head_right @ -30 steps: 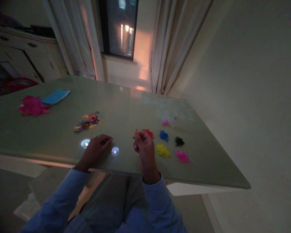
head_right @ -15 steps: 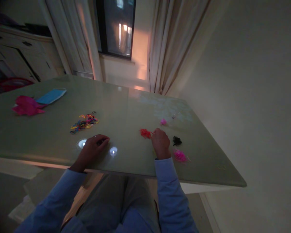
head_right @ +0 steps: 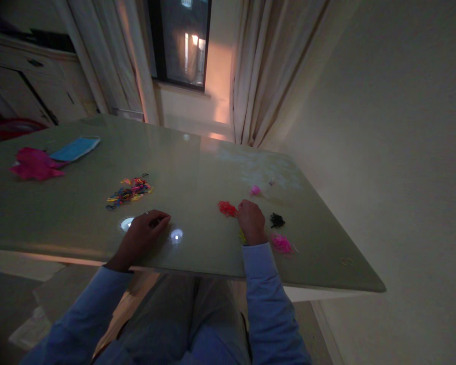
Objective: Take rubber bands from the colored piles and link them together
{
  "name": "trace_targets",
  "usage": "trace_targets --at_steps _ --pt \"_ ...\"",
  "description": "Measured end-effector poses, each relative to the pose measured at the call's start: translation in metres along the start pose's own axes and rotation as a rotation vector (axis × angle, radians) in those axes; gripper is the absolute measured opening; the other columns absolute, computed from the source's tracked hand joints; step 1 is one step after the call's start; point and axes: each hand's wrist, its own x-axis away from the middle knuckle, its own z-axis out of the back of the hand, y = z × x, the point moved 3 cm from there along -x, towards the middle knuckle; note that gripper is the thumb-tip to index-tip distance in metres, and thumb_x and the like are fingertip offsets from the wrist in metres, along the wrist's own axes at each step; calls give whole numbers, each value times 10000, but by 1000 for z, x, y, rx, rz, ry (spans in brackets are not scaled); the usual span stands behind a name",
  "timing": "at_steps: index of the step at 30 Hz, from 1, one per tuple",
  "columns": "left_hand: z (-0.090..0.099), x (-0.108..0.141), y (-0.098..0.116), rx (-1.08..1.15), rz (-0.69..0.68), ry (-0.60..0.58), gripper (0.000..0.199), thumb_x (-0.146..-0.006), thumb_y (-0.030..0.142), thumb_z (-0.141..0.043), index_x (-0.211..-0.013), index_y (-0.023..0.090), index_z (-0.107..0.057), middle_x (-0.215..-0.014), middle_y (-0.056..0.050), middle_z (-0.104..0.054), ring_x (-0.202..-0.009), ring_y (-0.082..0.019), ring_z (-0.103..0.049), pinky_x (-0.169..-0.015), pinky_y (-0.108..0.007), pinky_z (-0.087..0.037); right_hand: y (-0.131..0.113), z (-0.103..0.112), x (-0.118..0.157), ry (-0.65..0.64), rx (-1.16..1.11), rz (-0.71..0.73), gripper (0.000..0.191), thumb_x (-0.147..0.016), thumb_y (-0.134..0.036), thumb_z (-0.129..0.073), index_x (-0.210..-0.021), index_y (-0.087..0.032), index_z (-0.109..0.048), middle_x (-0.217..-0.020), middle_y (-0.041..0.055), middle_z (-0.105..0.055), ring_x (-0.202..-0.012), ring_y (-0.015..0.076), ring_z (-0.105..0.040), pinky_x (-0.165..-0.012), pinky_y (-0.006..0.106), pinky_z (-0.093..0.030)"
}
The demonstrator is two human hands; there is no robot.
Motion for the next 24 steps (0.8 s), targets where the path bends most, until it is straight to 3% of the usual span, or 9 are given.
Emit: trace_targets --at_steps 4,8,14,18,24 --pt "0 1 0 2 -4 5 304 -841 425 -503 -830 193 -699 -851 -71 -731 -771 -220 -656 -737 -338 -472 -3 9 14 66 -72 71 253 -913 -177 -482 -935 -178 -734 -977 115 -753 -915 217 -678 -748 284 -435" --pt "0 2 1 2 -15 11 298 -848 416 -504 -830 193 -701 -848 -69 -730 -767 -216 -653 -733 -339 -475 -20 4 45 134 -351 315 189 -893 -195 -524 -903 -170 -711 -932 94 -739 -839 205 -658 -754 292 -454" --pt "3 6 2 24 -45 59 259 -873 378 -523 -815 197 -698 -811 -49 -717 -745 -189 -637 -716 -311 -474 -49 -35 87 -36 -605 613 140 -908 -193 -549 -909 -192 -689 -888 56 -708 -780 170 -630 -726 272 -463" --pt "7 10 3 75 -31 137 245 -871 374 -546 -816 193 -701 -795 -40 -712 -710 -171 -625 -667 -288 -465 -46 -47 88 -43 -729 590 141 -918 -226 -556 -914 -194 -693 -877 47 -698 -807 173 -629 -733 272 -463" --pt "18 12 5 93 53 196 276 -853 400 -545 -815 177 -702 -793 -51 -715 -706 -173 -630 -661 -286 -473 -36 -47 82 -92 -852 526 178 -917 -297 -561 -899 -192 -703 -836 36 -689 -725 165 -610 -656 261 -452"
